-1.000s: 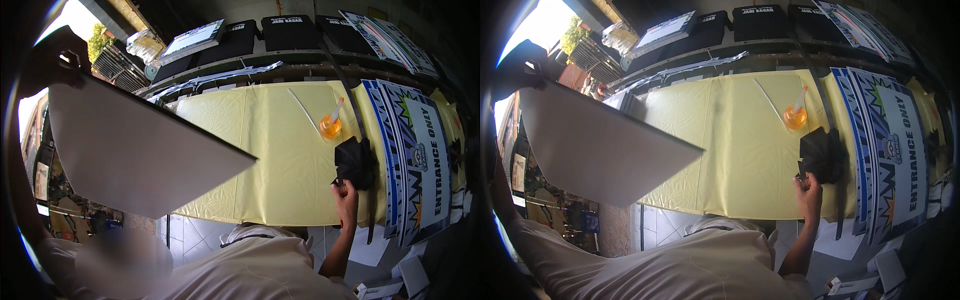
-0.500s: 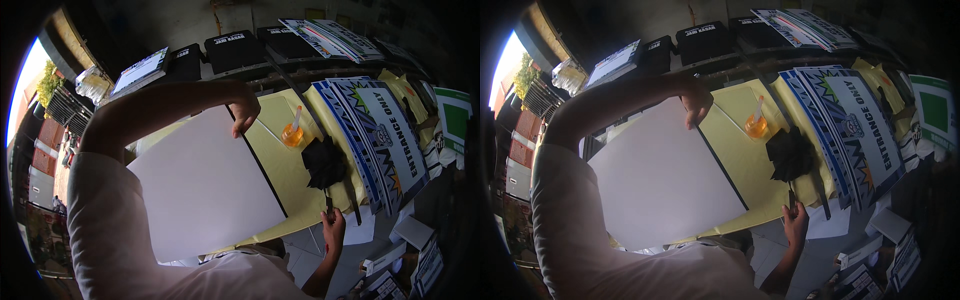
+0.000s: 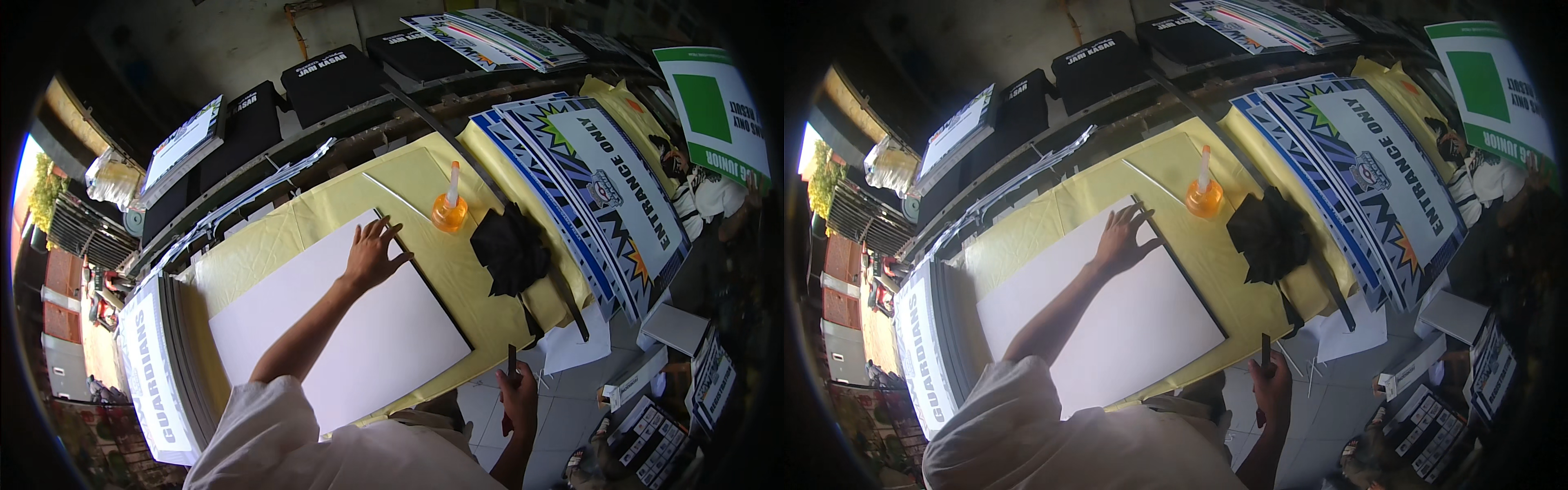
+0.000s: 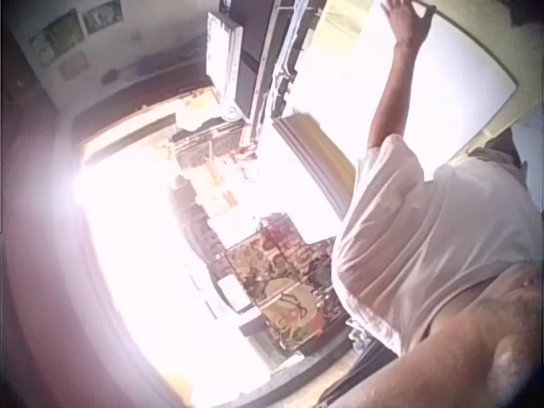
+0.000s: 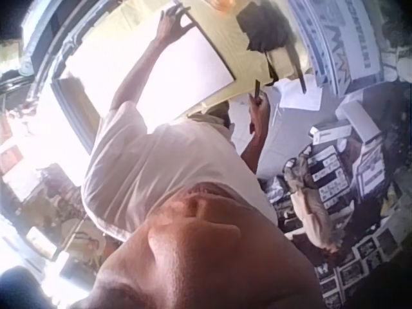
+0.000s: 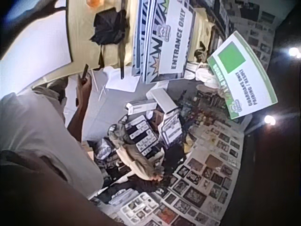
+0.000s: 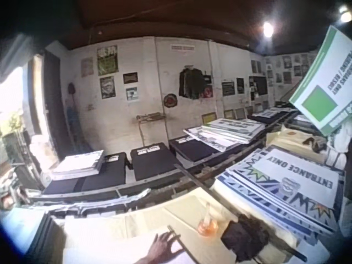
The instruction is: The person assembles a sign by cutting a white board with a utility knife and a metal ruler. They then place a printed 'Entrance and Exit' graphic onto the board and wipe the surface with a black cloth. The person handles the sign multiple times, flipping it and wiping it again before placing it on a stack.
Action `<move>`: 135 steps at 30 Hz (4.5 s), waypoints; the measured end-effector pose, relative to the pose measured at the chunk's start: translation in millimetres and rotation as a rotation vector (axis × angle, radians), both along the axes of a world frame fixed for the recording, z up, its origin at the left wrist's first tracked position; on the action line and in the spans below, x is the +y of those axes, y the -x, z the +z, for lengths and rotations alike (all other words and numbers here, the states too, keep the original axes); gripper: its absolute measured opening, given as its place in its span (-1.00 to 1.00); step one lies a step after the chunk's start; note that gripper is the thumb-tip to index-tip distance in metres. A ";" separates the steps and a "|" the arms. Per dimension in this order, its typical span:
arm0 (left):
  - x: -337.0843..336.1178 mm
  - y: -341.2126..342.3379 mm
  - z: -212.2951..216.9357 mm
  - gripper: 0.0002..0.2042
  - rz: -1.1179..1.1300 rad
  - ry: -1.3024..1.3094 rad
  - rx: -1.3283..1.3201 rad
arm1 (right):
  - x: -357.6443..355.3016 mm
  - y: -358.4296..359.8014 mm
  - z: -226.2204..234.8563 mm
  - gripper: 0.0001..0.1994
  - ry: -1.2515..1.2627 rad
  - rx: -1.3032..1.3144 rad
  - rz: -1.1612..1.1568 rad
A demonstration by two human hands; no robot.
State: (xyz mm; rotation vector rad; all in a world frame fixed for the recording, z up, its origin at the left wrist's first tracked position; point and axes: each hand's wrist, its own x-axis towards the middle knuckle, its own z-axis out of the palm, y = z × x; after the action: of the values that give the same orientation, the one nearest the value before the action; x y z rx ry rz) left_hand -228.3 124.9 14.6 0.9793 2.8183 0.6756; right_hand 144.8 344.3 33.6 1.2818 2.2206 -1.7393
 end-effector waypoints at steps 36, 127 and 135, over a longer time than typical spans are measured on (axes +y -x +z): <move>9.2 -13.1 -46.9 -0.34 0.195 0.265 0.242 | -65.8 261.6 -23.0 -0.47 -0.456 0.281 0.654; 0.7 35.3 -75.9 -0.41 0.369 0.099 0.224 | -92.5 359.1 -58.1 -0.44 -0.764 0.308 0.793; 3.5 33.3 -72.0 -0.41 0.378 0.089 0.231 | -88.2 347.2 -49.4 -0.47 -0.758 0.277 0.817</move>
State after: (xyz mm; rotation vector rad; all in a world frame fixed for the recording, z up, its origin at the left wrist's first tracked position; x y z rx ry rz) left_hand -261.7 128.3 -57.4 0.5433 3.2459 0.4866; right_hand -202.4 256.1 -15.8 0.0144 3.0464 -0.8212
